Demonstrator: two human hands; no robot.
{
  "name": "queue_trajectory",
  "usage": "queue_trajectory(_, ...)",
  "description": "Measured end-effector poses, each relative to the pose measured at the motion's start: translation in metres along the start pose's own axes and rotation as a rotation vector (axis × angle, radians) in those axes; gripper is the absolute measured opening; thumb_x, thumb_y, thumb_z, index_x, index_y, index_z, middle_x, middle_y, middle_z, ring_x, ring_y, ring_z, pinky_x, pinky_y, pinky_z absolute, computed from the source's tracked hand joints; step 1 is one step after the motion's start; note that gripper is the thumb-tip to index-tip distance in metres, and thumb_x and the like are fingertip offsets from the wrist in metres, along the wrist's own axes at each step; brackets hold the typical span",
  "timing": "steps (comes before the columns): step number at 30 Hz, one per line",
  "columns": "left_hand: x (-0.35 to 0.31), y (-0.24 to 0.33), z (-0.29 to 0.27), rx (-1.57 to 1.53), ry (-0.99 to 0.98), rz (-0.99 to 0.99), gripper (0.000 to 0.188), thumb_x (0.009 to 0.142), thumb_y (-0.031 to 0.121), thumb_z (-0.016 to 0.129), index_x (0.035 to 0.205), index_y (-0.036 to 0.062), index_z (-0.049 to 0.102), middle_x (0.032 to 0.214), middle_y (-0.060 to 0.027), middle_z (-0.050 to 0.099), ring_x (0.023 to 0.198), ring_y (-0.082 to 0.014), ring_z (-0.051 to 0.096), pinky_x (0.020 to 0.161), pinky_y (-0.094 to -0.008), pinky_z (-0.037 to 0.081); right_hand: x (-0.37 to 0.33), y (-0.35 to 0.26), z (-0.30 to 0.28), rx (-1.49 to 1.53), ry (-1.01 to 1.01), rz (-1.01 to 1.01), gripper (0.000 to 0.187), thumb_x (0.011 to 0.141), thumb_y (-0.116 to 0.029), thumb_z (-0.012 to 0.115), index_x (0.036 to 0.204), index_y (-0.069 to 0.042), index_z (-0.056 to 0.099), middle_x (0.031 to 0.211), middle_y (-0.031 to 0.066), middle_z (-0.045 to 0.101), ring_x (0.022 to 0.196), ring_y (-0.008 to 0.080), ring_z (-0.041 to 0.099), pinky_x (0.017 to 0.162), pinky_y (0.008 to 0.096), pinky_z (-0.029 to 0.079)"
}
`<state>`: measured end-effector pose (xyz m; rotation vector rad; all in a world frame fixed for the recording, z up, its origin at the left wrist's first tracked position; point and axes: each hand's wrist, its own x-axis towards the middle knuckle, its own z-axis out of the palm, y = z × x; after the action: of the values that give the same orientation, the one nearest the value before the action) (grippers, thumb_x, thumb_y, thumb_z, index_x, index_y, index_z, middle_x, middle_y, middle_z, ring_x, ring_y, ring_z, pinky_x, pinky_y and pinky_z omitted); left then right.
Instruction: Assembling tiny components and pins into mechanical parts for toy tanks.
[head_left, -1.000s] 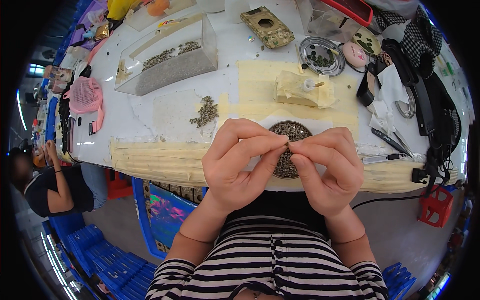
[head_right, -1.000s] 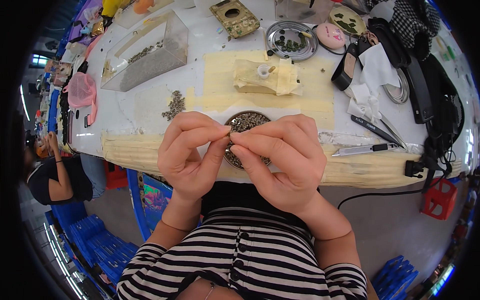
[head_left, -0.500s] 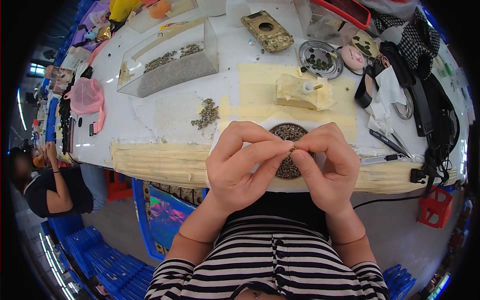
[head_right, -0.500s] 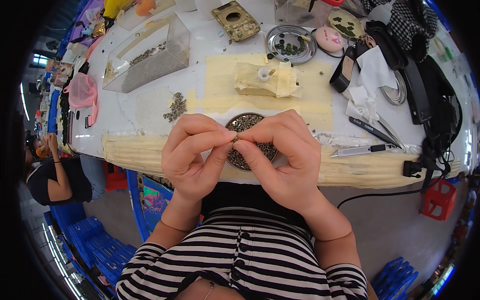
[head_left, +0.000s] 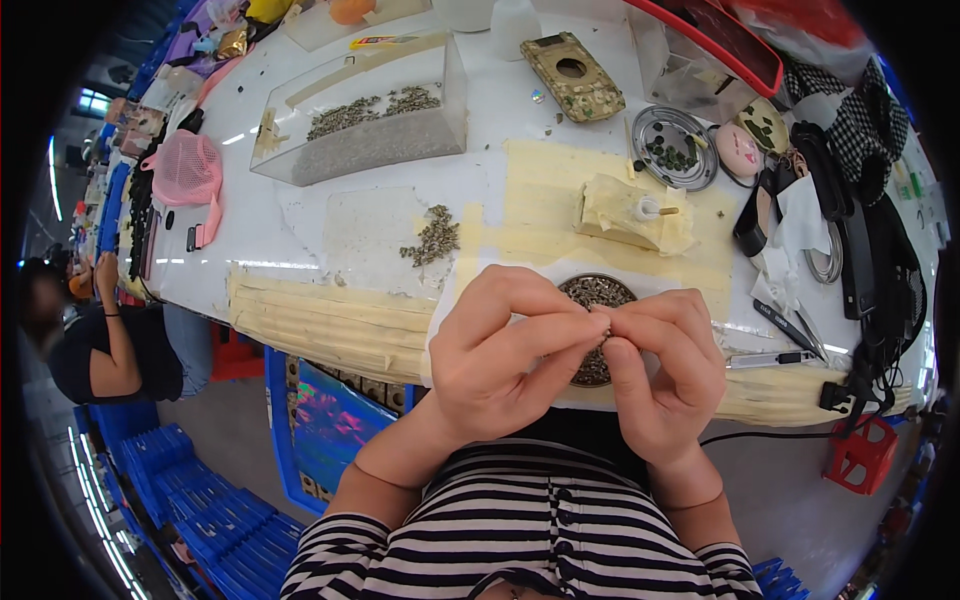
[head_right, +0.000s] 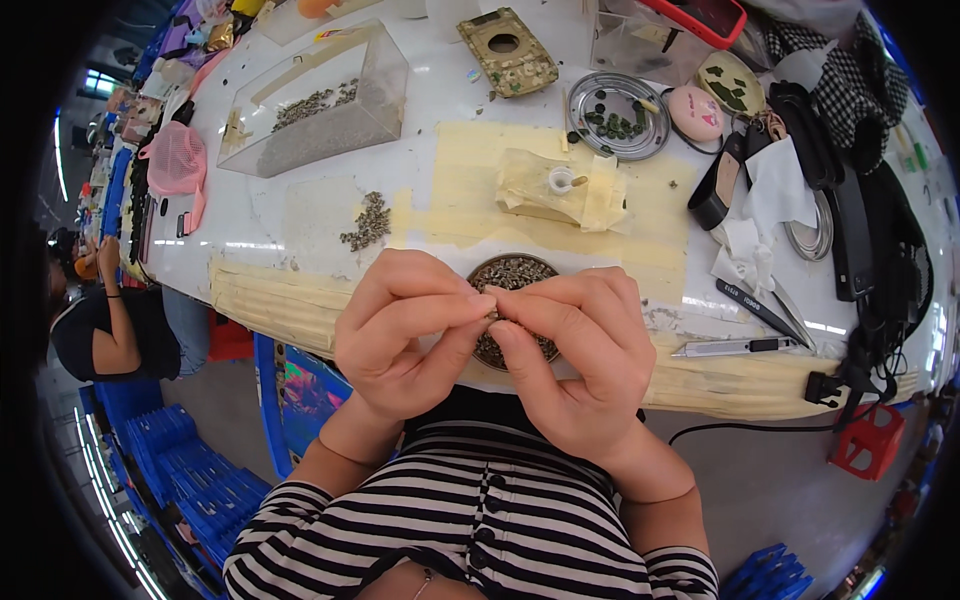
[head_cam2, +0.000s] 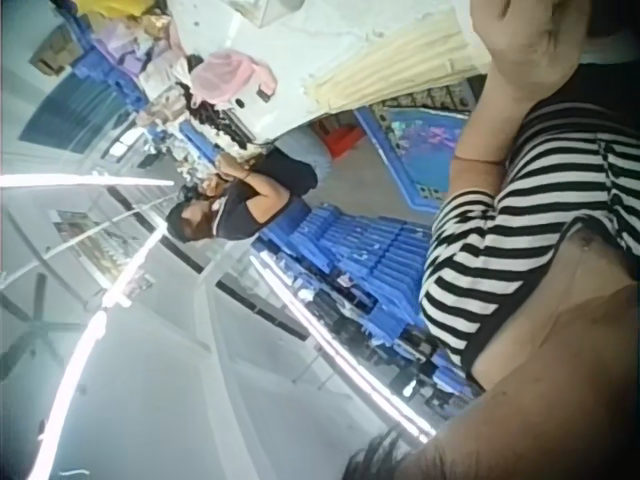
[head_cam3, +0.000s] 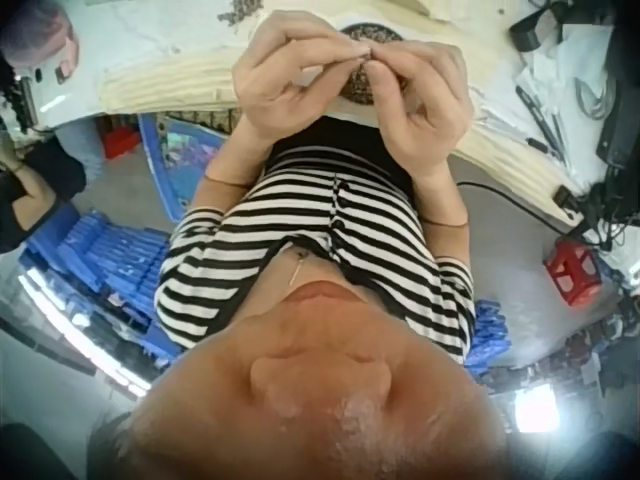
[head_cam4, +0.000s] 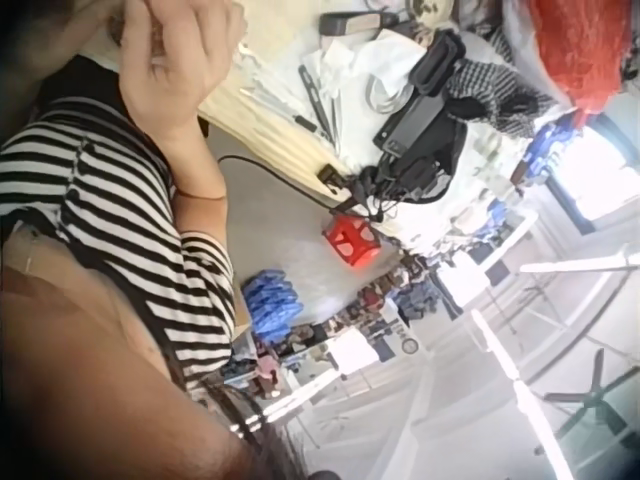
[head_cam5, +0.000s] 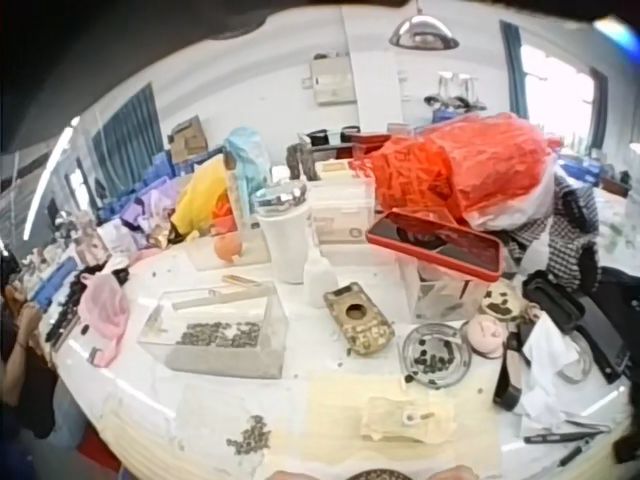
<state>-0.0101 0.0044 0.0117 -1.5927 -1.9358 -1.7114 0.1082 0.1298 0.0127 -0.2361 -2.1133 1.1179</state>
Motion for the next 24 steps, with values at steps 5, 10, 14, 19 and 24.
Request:
queue_trajectory(5,-0.0007,-0.0005,-0.0012,-0.065,-0.047,0.011,0.028,0.074,-0.005,0.079,0.1,0.0059,0.074,0.09,-0.0063,0.065,0.08,-0.0198,0.061,0.068,-0.0286,0.049,-0.0034,0.0041,-0.004,0.16,-0.04,0.081,0.015,0.077,-0.003,0.078,0.09,-0.002,0.071,0.084,0.0077,0.066,0.075,0.0214,0.056,0.069,0.0306,0.042)
queue_trajectory(10,-0.0021,-0.0006,0.0007,0.009,0.012,0.006,0.027,0.073,-0.006,0.079,0.098,0.0043,0.074,0.089,-0.0068,0.065,0.079,-0.0206,0.062,0.067,-0.029,0.05,-0.0035,0.0022,-0.0014,0.082,0.03,0.02,0.016,0.075,-0.001,0.079,0.088,-0.003,0.07,0.084,0.0073,0.066,0.075,0.0214,0.055,0.068,0.0307,0.042)
queue_trajectory(14,-0.001,-0.0009,0.0006,0.028,0.037,-0.017,0.026,0.073,-0.007,0.078,0.096,0.0026,0.073,0.088,-0.0076,0.065,0.078,-0.0211,0.062,0.067,-0.0292,0.05,-0.0028,-0.0011,-0.001,-0.037,0.053,-0.093,0.021,0.075,-0.001,0.079,0.094,-0.004,0.072,0.086,0.0062,0.067,0.076,0.0214,0.056,0.069,0.0307,0.043)
queue_trajectory(19,-0.0032,-0.0034,0.0003,-0.061,0.038,-0.038,0.025,0.075,-0.008,0.077,0.097,0.0018,0.072,0.089,-0.0082,0.065,0.078,-0.0197,0.062,0.067,-0.0283,0.049,-0.0038,0.0022,-0.0007,-0.058,0.037,-0.084,0.023,0.076,-0.001,0.078,0.098,-0.004,0.074,0.088,0.0061,0.068,0.078,0.0216,0.057,0.07,0.0307,0.044)
queue_trajectory(24,-0.0026,-0.0035,-0.0013,-0.103,0.0,-0.037,0.023,0.077,-0.008,0.076,0.097,0.0018,0.073,0.089,-0.008,0.064,0.078,-0.0183,0.062,0.066,-0.0272,0.049,-0.0008,0.002,0.0013,0.064,-0.018,0.031,0.017,0.078,-0.001,0.077,0.095,-0.002,0.073,0.086,0.007,0.068,0.078,0.0217,0.058,0.071,0.0303,0.044)
